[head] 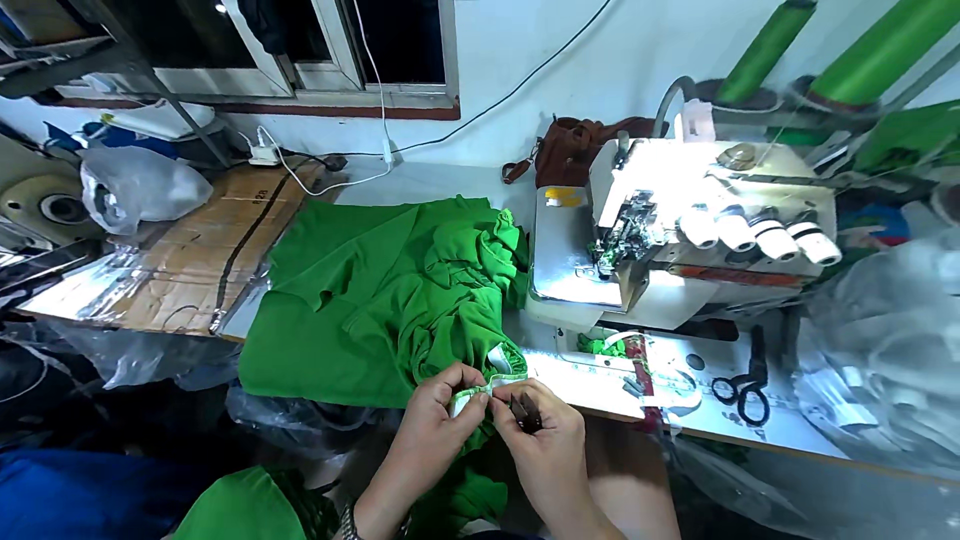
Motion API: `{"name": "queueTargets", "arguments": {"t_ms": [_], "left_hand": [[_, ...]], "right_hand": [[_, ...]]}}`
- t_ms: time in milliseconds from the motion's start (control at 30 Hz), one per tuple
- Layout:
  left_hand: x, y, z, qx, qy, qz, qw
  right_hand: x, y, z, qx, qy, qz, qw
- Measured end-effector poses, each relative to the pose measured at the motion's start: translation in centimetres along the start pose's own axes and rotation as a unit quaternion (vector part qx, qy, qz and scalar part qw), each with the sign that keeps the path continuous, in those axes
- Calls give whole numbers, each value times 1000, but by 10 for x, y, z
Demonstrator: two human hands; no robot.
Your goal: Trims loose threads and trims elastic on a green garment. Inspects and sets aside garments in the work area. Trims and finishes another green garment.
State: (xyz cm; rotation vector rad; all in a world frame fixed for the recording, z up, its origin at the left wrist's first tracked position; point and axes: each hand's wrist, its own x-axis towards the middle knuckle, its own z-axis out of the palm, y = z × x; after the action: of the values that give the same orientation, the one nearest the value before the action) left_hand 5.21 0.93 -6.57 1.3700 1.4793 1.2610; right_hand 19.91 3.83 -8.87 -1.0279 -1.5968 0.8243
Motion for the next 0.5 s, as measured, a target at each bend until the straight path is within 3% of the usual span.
{"name": "queueTargets", "arguments": {"t_ms": [100,200,367,500], "left_hand": [[2,-3,-3,23,2,-1,1000],[4,-6,-6,36,-2,-1,999],[6,-8,-7,-28,-93,78,992],[6,-9,-11,37,-135,127,982]], "right_hand": [[4,-4,-7,31,-25,59,997],[12,-8,-23,173,-105,162,966],[20,-5,-26,329,-216,60,917],[31,-5,-31,311,-270,68,909]]}}
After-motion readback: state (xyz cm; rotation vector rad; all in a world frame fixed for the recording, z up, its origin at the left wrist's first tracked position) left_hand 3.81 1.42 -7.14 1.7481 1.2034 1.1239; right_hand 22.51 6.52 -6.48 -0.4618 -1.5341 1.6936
